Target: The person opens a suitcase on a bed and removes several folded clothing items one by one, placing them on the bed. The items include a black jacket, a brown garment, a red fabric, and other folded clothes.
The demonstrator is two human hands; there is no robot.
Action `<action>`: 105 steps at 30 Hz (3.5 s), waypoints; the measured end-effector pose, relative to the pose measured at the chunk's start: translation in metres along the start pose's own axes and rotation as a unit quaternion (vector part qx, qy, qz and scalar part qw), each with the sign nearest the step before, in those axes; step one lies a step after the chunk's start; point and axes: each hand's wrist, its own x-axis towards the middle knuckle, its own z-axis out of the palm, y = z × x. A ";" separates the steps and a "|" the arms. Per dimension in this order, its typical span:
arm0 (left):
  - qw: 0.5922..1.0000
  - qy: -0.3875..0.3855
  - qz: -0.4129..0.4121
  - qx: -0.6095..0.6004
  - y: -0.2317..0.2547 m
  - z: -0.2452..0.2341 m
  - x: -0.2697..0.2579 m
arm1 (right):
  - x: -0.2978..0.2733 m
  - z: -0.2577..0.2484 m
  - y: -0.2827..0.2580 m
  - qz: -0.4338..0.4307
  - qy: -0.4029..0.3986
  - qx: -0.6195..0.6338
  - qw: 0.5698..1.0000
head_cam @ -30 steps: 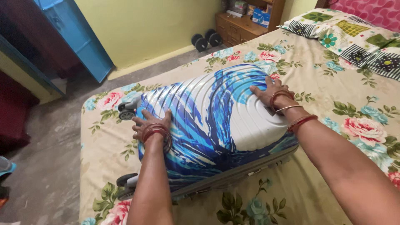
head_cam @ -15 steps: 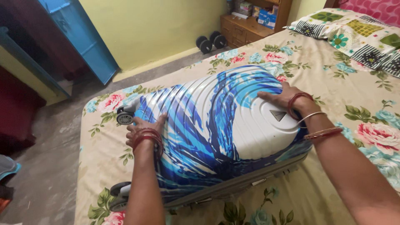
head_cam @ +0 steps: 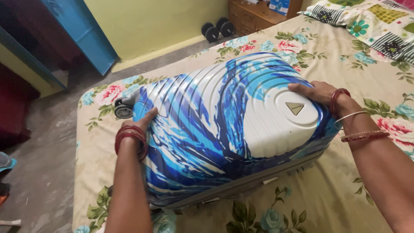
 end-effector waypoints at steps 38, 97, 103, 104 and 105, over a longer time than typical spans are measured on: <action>0.925 0.048 0.246 0.285 0.069 0.013 -0.057 | -0.054 0.133 -0.151 -0.381 0.152 -0.256 0.875; 0.934 0.090 0.275 0.211 -0.076 -0.117 -0.040 | -0.104 0.186 -0.131 -0.649 0.170 -0.189 0.717; 0.973 0.001 0.231 0.021 -0.144 -0.120 0.010 | -0.109 0.243 -0.199 -0.630 0.075 -0.281 0.720; 0.971 -0.023 0.237 -0.002 -0.150 -0.113 0.008 | -0.107 0.256 -0.208 -0.603 0.039 -0.330 0.725; 0.967 -0.051 0.247 -0.025 -0.150 -0.105 0.004 | -0.106 0.262 -0.208 -0.578 0.016 -0.357 0.734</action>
